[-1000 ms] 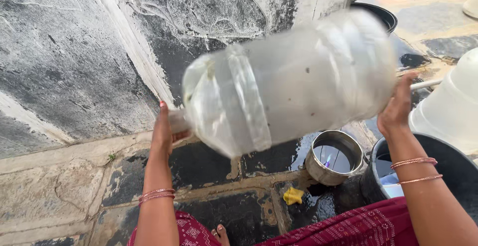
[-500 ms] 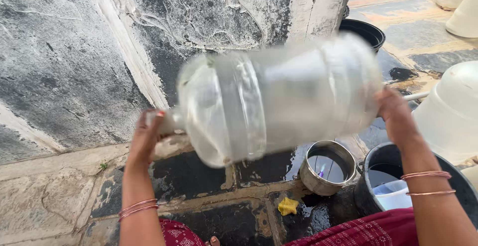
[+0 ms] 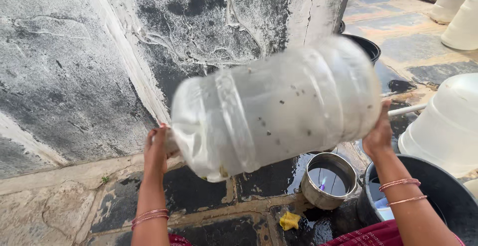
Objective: The person cleans the exterior and interior of a large plastic water jug using a yellow sponge and water, then rinses it with water from a bucket.
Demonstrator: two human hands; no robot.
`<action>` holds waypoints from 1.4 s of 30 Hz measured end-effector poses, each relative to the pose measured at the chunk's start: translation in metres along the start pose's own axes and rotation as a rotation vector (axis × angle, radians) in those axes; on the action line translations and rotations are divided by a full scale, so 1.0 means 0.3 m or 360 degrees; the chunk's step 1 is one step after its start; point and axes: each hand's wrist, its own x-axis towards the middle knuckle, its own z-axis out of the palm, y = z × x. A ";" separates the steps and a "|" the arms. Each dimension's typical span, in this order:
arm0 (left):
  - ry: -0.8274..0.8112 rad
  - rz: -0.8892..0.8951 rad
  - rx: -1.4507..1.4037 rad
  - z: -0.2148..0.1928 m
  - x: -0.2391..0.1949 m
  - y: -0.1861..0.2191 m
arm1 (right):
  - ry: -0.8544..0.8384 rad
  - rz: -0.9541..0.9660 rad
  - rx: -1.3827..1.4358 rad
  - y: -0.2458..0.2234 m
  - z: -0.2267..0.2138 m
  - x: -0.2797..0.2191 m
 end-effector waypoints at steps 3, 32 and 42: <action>-0.0172 -0.0436 0.0526 0.007 -0.022 0.006 | -0.0065 0.0330 -0.0744 0.015 0.018 -0.011; -0.0208 -0.0268 0.0343 -0.010 0.007 -0.015 | 0.0125 -0.0022 0.0100 0.014 0.032 -0.001; -0.0554 -0.1081 0.1389 -0.084 0.016 -0.145 | -0.0034 0.1089 -0.1965 0.163 -0.093 0.001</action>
